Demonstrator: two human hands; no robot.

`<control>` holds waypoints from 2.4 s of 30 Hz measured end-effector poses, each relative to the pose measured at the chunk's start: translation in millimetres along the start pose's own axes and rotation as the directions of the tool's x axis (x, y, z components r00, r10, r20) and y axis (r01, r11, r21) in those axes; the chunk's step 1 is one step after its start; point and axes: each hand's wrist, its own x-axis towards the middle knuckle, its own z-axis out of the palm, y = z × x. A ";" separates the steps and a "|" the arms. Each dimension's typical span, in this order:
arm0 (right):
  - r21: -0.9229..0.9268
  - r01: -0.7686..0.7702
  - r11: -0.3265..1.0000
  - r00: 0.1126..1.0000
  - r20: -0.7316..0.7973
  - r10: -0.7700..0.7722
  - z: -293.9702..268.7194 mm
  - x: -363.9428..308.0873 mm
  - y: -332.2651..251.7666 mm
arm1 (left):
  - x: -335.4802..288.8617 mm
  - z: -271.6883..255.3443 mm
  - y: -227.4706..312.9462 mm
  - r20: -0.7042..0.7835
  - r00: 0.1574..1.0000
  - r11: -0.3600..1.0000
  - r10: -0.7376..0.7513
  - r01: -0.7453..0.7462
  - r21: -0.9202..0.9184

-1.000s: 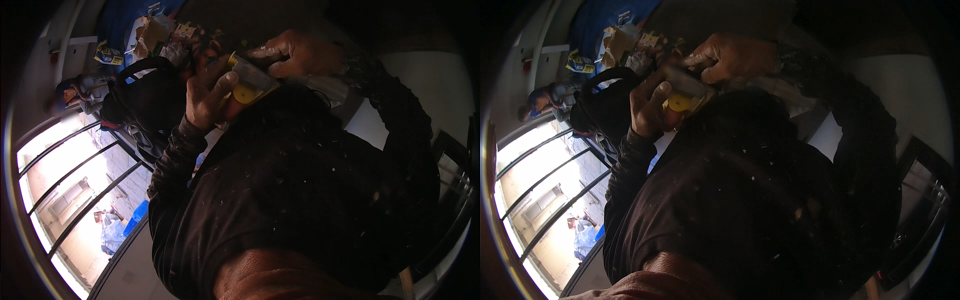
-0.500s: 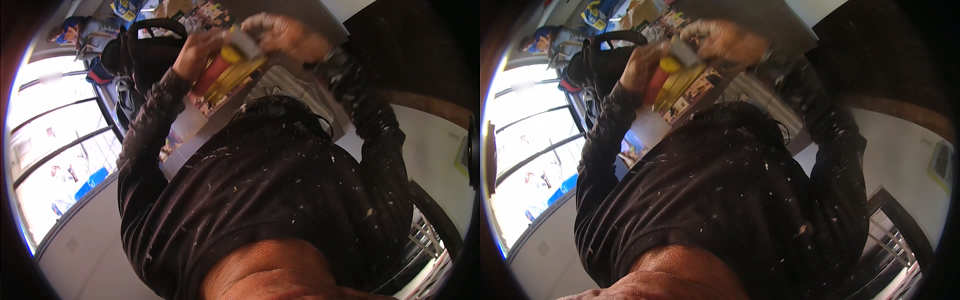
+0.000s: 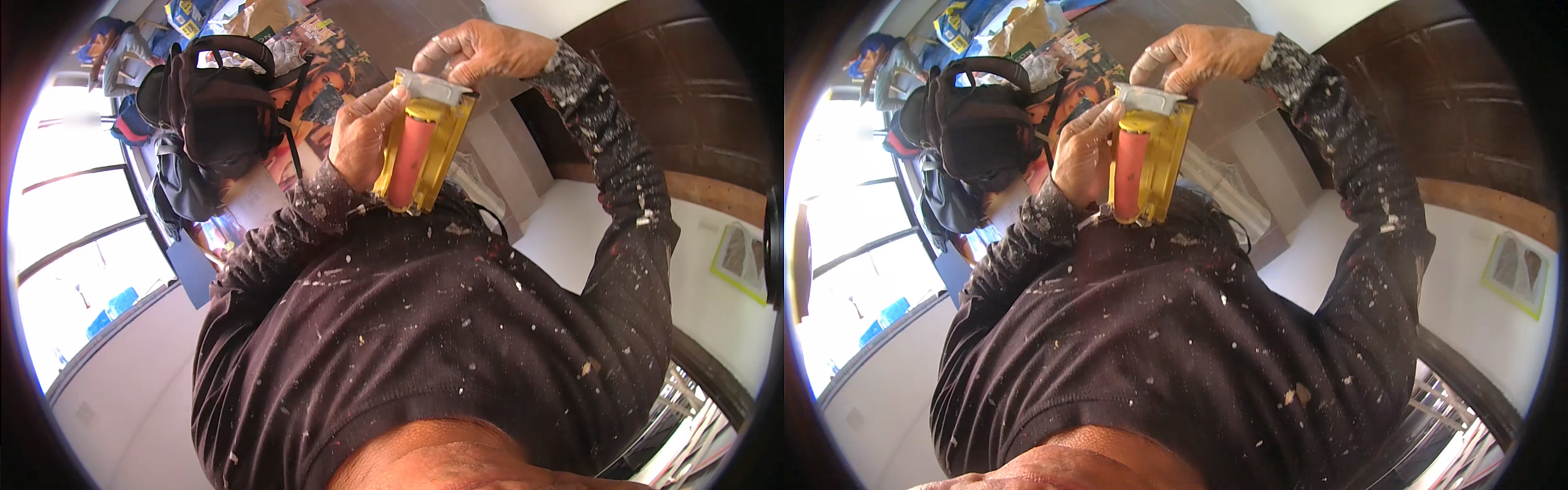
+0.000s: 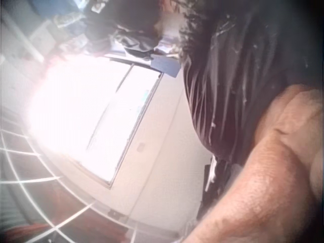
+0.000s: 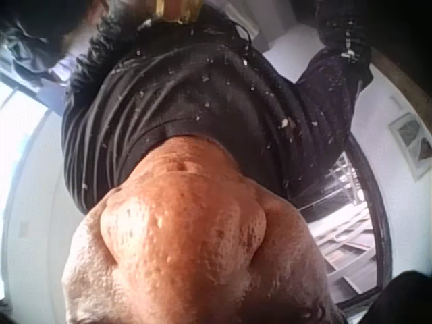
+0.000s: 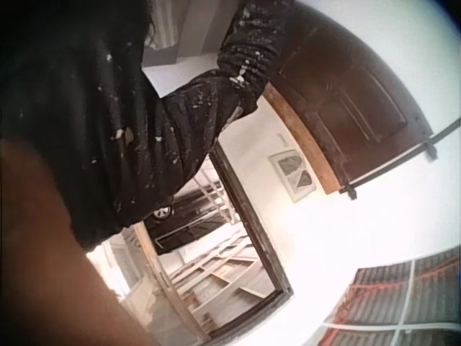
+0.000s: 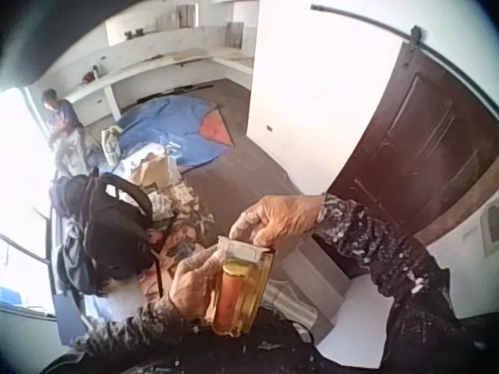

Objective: The person attaches sandpaper to a yellow sanding block and sands the wall and window frame around a glass door. The person moves along the frame, sanding the top, sides, and lower sections of the wall and frame.

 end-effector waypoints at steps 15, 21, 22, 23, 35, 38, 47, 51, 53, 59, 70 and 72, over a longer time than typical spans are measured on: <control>0.239 0.120 0.964 0.962 -0.267 -0.054 42.9 4.9 11.7 | -2.4 -26.8 20.0 0.084 0.996 0.982 -0.017 0.001 0.190; 0.344 0.115 0.932 0.929 -0.368 0.021 53.6 -5.4 25.9 | 6.4 -33.7 14.8 0.090 0.994 0.982 -0.061 0.043 0.184; 0.413 0.149 0.898 0.917 -0.398 0.031 60.4 -7.0 23.2 | 6.0 -34.3 16.9 0.091 0.993 0.981 -0.074 0.057 0.183; 0.480 0.179 0.859 0.903 -0.427 0.051 67.8 -10.5 18.1 | 5.8 -33.5 18.0 0.097 0.991 0.981 -0.092 0.074 0.177; 0.001 0.245 0.970 0.583 -0.799 -0.146 108.1 -12.9 7.0 | 5.2 -25.9 21.9 0.068 0.998 0.988 0.011 -0.021 0.150; 0.198 0.388 0.900 0.573 -0.817 -0.067 106.6 -15.1 17.7 | -6.4 -29.8 27.7 0.098 0.993 0.996 0.063 -0.069 0.059; 0.428 0.482 0.764 0.543 -0.831 0.123 106.7 5.3 28.0 | 8.2 -9.7 2.7 0.120 0.883 0.531 0.453 -0.376 0.759; 0.535 0.437 0.723 0.770 -0.638 0.007 117.9 5.5 29.1 | 2.1 -0.3 9.0 0.206 0.887 0.578 0.414 -0.431 0.693; 0.544 0.481 0.687 0.820 -0.557 -0.134 114.0 3.3 31.3 | 1.1 0.7 12.2 0.275 0.894 0.609 0.354 -0.443 0.658; 0.464 0.576 0.673 0.729 -0.664 -0.166 133.2 9.3 10.0 | 3.1 -3.3 38.5 0.525 0.827 0.940 0.199 -0.313 0.137; 0.307 0.128 0.943 0.905 -0.426 0.016 144.8 -13.0 -13.4 | -12.1 -13.8 73.2 0.341 0.834 0.837 -0.434 0.234 0.495; 0.286 0.298 0.911 0.869 -0.475 -0.135 155.2 -9.9 -9.9 | -16.1 -17.1 66.4 0.339 0.808 0.815 -0.482 0.271 0.512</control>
